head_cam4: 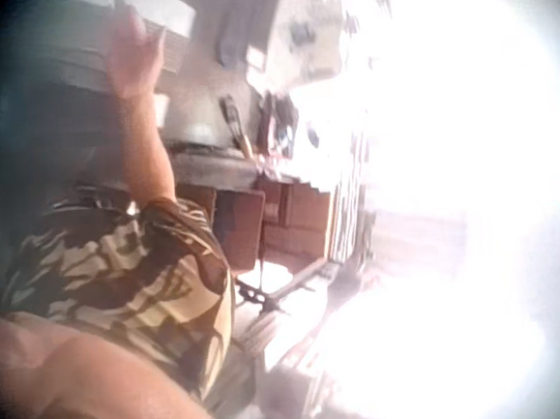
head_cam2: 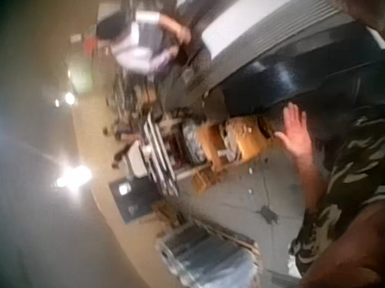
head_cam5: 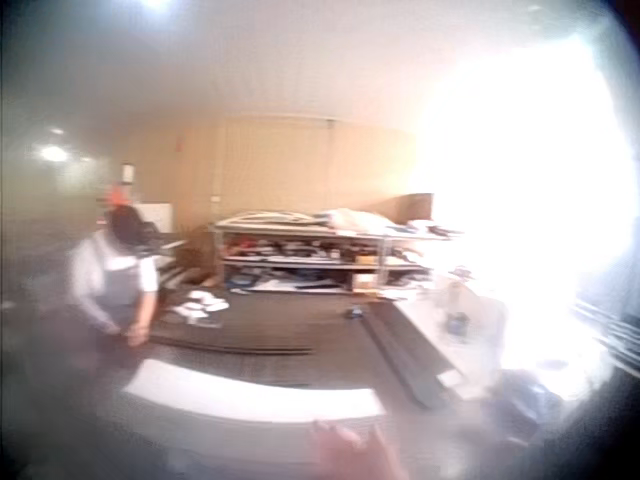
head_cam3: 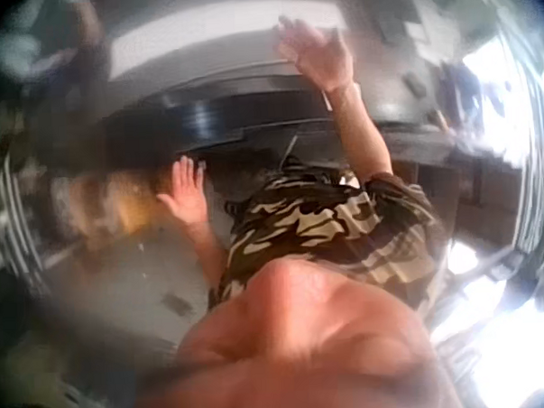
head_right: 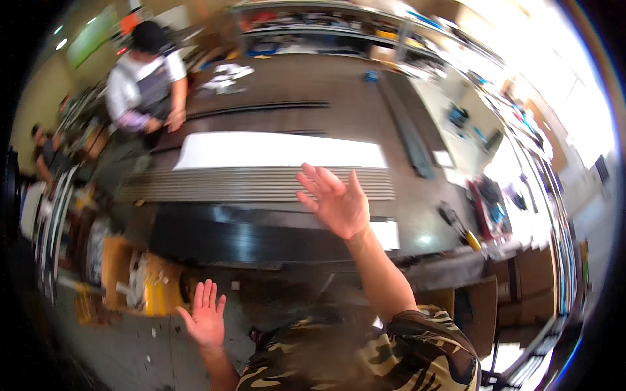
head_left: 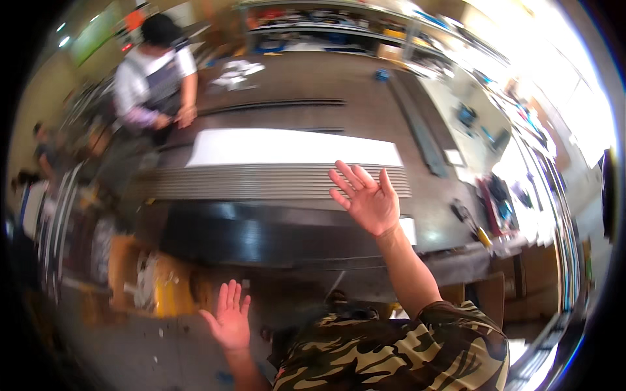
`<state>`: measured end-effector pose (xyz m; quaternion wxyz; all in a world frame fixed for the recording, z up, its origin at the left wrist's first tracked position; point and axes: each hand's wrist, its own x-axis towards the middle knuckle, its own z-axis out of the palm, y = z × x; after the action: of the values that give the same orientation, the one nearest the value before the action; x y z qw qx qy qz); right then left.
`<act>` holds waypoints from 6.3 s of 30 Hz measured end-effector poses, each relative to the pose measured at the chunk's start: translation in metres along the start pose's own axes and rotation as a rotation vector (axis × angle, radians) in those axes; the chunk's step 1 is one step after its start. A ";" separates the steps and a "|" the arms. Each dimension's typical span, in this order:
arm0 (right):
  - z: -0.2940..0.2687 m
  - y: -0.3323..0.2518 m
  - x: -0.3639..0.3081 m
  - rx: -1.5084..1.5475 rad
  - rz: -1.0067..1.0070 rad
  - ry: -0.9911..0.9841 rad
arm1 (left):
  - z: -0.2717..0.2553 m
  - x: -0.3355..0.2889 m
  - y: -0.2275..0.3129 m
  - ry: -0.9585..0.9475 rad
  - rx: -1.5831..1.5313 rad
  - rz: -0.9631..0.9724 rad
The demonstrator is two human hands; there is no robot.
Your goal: The person cleans a metal plate with a brush, applies a white sheet of material to a stack of metal rods, and then loads the rods into a machine to secure them together.
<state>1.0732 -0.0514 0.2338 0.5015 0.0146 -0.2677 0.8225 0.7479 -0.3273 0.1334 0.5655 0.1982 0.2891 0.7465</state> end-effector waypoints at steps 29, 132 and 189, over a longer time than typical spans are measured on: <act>0.250 0.906 0.072 -0.185 1.339 -0.100 | -0.392 -0.268 0.413 1.590 0.353 0.124; -0.551 0.520 2.370 -2.061 0.017 0.722 | -0.697 1.761 0.878 0.285 1.655 -0.396; 0.197 1.737 1.369 -0.299 1.052 -2.235 | -0.927 1.248 1.033 2.401 -0.851 1.692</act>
<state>-1.1013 0.3631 0.0639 -0.3945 0.5400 -0.6121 0.4219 -0.9355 0.4773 0.0732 -0.5609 -0.5747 0.1385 0.5797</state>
